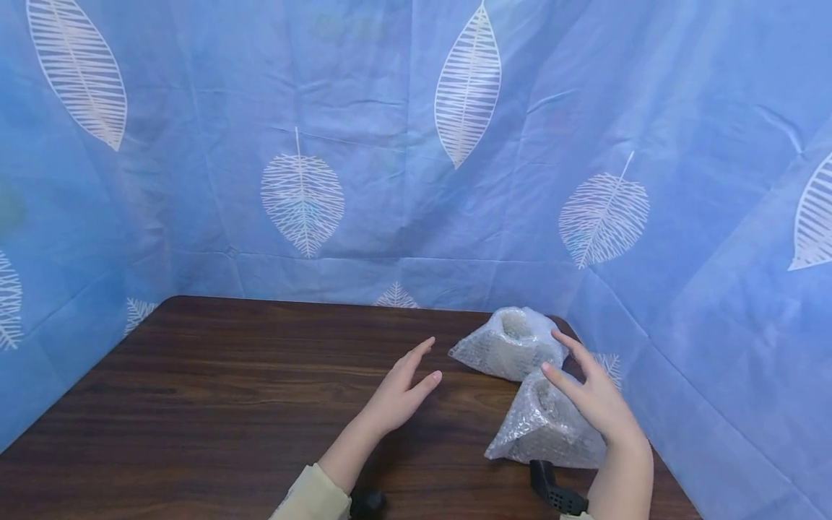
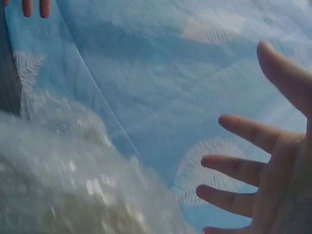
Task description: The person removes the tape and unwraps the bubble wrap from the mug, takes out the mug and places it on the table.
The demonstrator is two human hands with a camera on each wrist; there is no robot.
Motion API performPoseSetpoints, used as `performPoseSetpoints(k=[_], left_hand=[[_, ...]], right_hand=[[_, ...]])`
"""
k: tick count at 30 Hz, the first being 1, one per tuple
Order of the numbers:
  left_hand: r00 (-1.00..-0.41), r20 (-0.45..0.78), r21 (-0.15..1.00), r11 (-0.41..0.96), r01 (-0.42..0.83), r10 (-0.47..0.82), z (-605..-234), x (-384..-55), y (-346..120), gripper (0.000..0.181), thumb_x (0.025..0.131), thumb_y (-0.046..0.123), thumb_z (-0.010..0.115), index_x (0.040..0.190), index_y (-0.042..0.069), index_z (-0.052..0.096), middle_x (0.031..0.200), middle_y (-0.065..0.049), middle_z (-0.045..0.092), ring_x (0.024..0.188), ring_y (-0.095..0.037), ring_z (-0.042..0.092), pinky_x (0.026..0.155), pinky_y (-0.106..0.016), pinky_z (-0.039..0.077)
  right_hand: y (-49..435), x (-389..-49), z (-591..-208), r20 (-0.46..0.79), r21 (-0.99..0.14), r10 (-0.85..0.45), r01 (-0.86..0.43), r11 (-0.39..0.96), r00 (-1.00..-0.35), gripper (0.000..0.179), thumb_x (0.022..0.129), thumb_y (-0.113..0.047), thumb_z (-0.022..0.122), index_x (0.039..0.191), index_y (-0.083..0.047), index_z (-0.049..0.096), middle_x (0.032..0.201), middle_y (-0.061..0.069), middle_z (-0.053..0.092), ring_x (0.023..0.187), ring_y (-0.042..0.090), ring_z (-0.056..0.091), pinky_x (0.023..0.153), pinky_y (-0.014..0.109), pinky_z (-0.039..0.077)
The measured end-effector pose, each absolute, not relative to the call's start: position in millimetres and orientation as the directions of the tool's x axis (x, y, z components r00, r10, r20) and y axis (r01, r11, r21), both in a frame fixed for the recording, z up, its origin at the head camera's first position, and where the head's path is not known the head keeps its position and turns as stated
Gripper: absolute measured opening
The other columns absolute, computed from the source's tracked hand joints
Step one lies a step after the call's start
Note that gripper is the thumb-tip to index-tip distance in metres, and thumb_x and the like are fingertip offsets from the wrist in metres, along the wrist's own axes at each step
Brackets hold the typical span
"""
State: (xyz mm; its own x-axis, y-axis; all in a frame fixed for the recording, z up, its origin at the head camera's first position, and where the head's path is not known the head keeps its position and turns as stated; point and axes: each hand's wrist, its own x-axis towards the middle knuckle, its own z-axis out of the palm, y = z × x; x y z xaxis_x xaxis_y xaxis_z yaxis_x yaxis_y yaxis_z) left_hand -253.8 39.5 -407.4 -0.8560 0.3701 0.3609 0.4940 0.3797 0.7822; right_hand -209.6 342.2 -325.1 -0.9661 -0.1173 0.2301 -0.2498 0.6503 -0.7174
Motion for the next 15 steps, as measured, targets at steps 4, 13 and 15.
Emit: performPoseSetpoints(k=[4,13,15], left_hand=[[-0.859,0.344,0.795,0.369,0.482,0.38,-411.0,-252.0,44.9,0.064,0.097,0.059,0.038,0.153,0.034,0.02,0.153,0.004,0.028,0.14,-0.026,0.025,0.105,-0.064,0.02],[-0.864,0.322,0.816,0.35,0.461,0.388,-415.9,-250.2,58.4,0.064,0.097,0.059,0.039,0.153,0.032,0.022,0.153,0.003,0.028,0.139,-0.026,0.027,0.104,-0.061,0.026],[-0.863,0.315,0.821,0.342,0.457,0.396,-417.0,-248.3,64.4,0.064,0.097,0.058,0.04,0.153,0.031,0.023,0.153,0.002,0.029,0.138,-0.026,0.028,0.104,-0.059,0.029]], right_hand=[[354.8,-208.7,-330.6,0.235,-0.762,-0.116,-0.257,0.595,-0.965,0.067,0.1,-0.025,0.053,0.155,-0.014,0.016,0.152,0.029,0.014,0.133,0.054,0.016,0.091,0.074,0.025],[375.4,-211.0,-350.2,0.358,-0.741,-0.064,-0.326,0.587,-0.931,0.055,0.102,-0.02,0.049,0.153,-0.015,0.027,0.148,-0.002,0.034,0.123,0.004,0.039,0.096,0.044,0.04],[381.5,-211.1,-356.0,0.385,-0.734,-0.037,-0.33,0.593,-0.922,0.052,0.102,-0.021,0.047,0.151,-0.015,0.03,0.141,-0.012,0.038,0.114,-0.008,0.038,0.09,0.022,0.041]])
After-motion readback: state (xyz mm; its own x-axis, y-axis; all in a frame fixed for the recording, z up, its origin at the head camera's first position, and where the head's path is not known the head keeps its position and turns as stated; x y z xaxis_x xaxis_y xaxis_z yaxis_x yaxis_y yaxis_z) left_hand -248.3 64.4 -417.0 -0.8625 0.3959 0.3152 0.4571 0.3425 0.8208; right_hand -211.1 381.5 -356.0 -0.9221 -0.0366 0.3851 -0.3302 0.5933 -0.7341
